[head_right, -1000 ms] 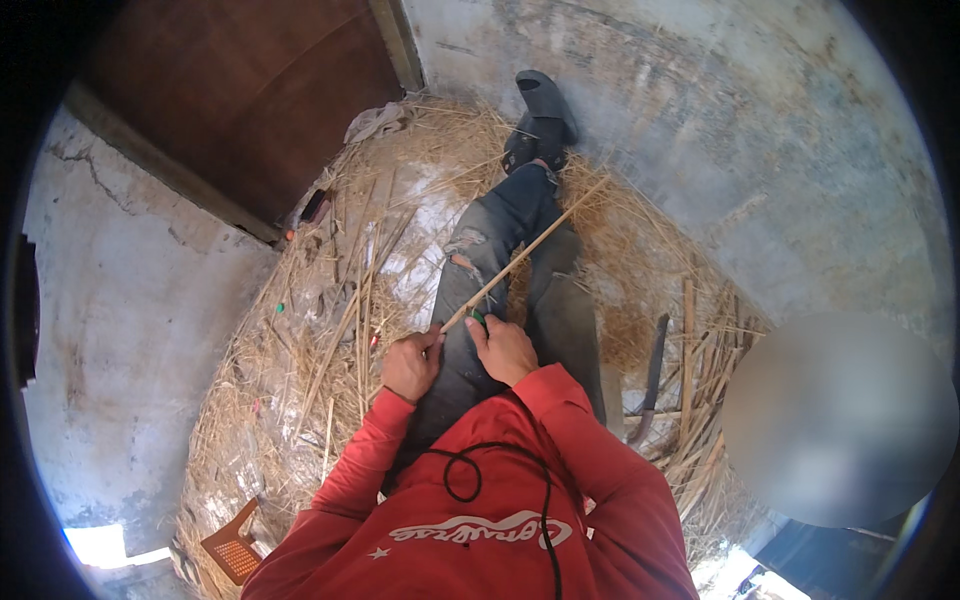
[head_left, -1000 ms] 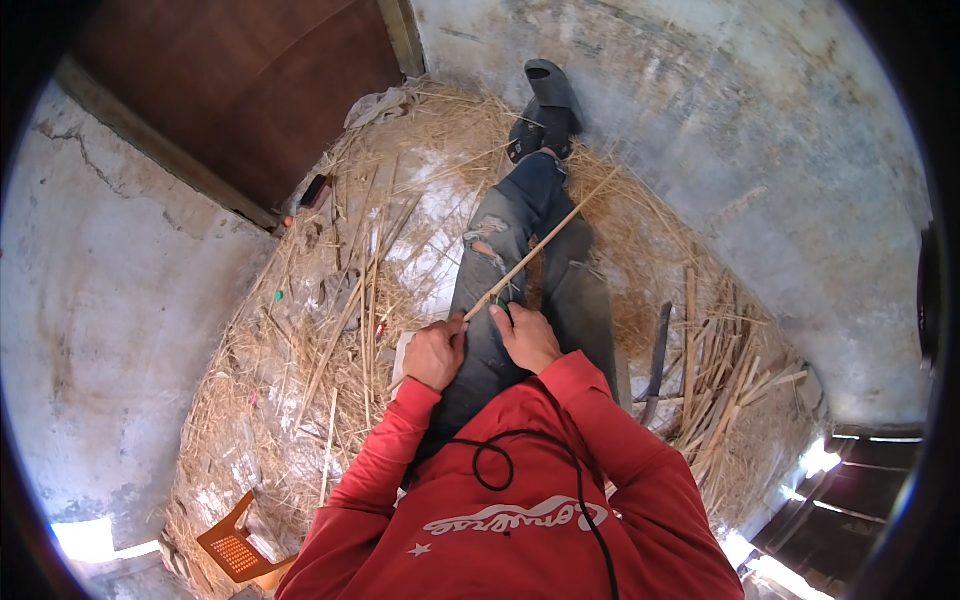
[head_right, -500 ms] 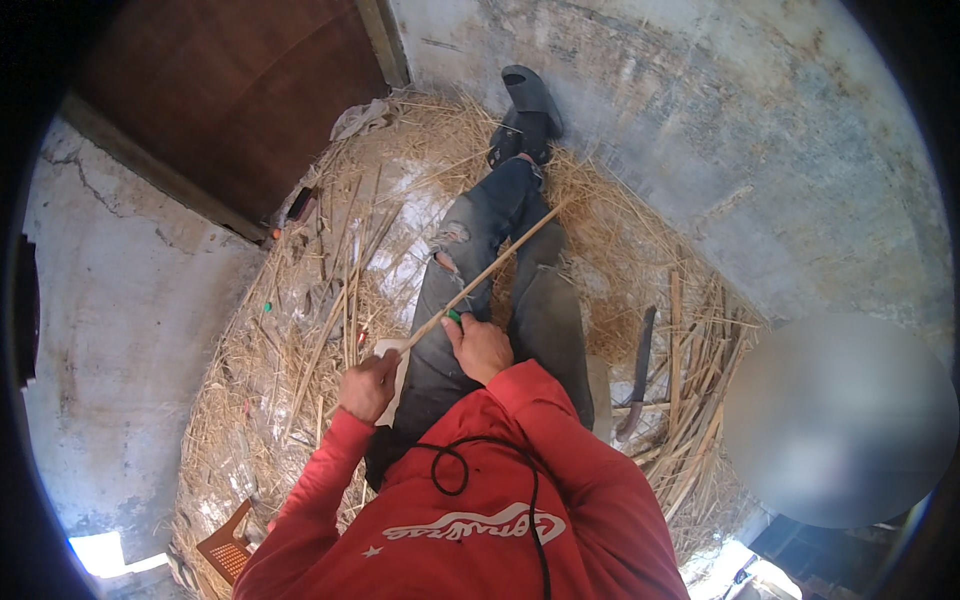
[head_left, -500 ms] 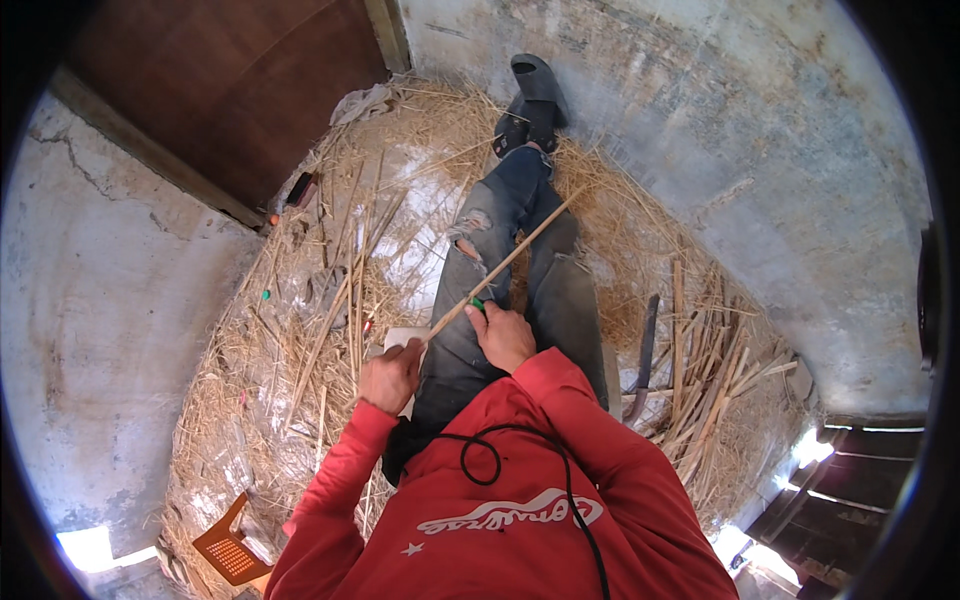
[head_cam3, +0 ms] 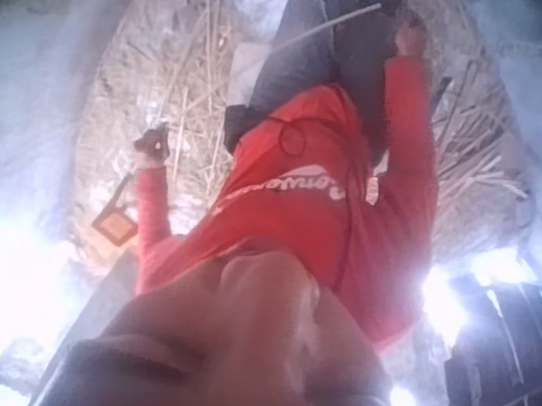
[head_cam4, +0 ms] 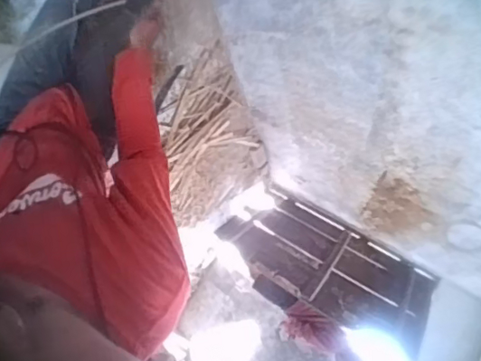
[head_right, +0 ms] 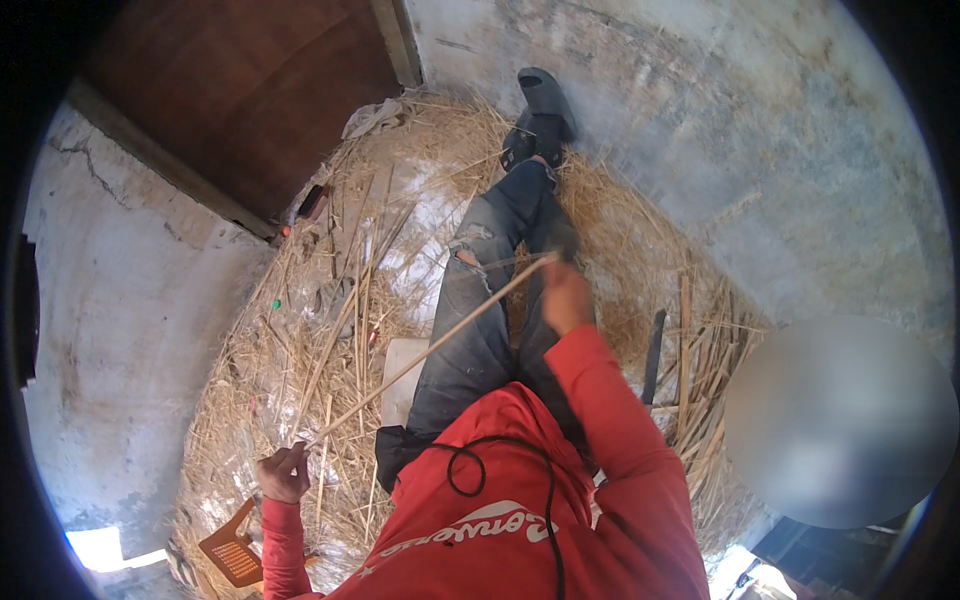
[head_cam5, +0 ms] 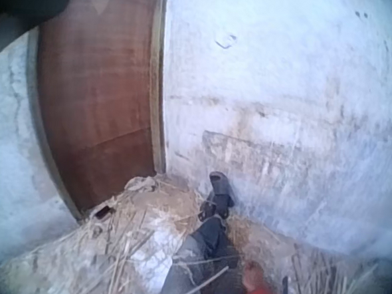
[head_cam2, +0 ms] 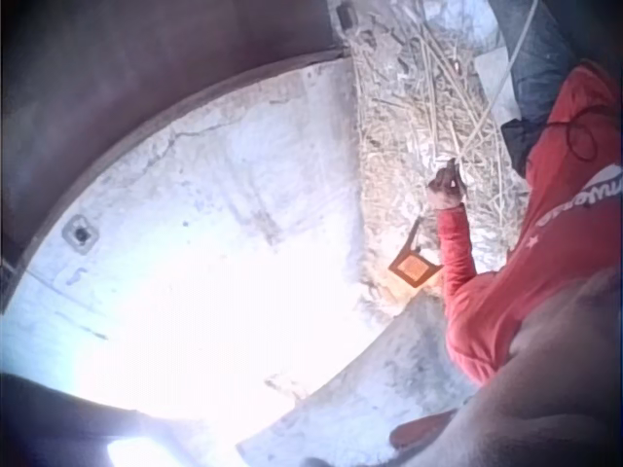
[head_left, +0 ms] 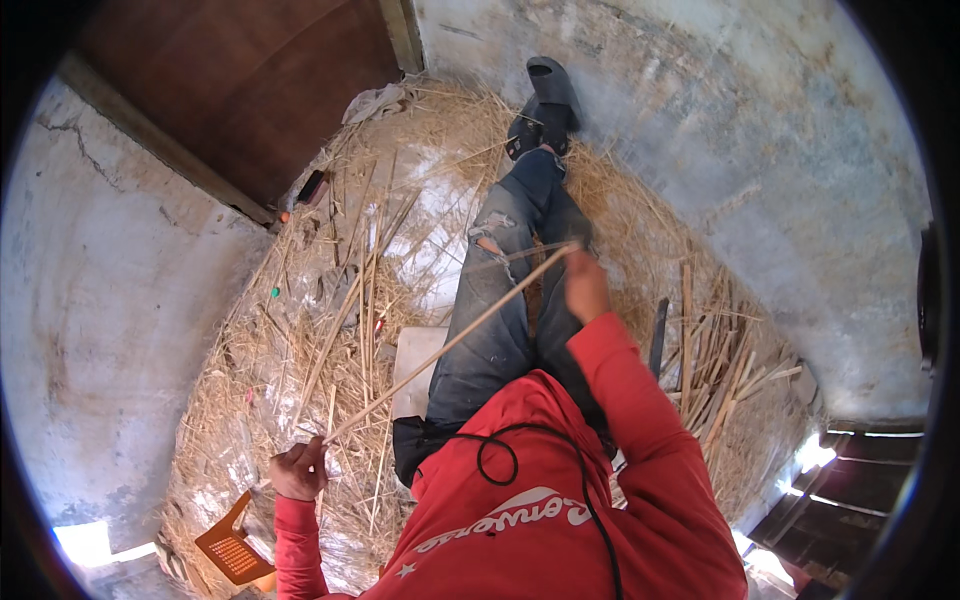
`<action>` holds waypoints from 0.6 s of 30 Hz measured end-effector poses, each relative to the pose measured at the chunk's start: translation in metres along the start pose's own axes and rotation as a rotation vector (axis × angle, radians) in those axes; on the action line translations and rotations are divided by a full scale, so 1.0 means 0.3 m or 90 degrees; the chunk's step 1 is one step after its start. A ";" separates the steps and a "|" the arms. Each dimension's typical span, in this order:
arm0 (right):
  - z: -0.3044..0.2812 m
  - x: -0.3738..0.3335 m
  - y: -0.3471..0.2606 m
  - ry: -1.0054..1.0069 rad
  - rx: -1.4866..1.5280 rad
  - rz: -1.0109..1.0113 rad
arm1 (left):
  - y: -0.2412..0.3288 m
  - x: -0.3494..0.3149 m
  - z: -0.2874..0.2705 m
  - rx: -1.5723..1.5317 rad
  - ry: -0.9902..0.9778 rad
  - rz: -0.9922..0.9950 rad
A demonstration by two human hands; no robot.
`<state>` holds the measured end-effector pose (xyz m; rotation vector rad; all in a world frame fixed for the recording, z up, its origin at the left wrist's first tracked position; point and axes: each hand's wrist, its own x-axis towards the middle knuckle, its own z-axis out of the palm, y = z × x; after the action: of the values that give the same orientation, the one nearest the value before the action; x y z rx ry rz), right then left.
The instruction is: The person trims and shaves a thin bamboo stick using a knife, rotating the stick and making repeated downward cuts while sitting on a floor covered in shavings.
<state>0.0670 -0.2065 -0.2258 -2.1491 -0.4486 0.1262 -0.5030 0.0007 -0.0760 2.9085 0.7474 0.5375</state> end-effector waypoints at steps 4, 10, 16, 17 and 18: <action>-0.592 0.424 0.628 0.350 -0.162 0.061 | -0.196 -0.056 0.068 -0.109 0.079 -0.097; -0.848 0.459 0.421 0.132 0.086 0.210 | -0.047 0.109 0.218 -0.340 0.137 -0.323; -0.768 0.324 0.559 -0.098 -0.345 0.079 | 0.118 0.333 0.411 -0.453 0.091 -0.272; -0.748 0.309 0.595 -0.052 -0.306 0.139 | 0.139 0.358 0.425 -0.466 0.088 -0.249; -0.730 0.302 0.613 -0.007 -0.264 0.194 | 0.159 0.375 0.438 -0.475 0.088 -0.227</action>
<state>0.2563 -0.4386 -0.2401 -2.6177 -0.1563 0.2333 -0.3427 0.0131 -0.1553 2.0215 0.8283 0.7721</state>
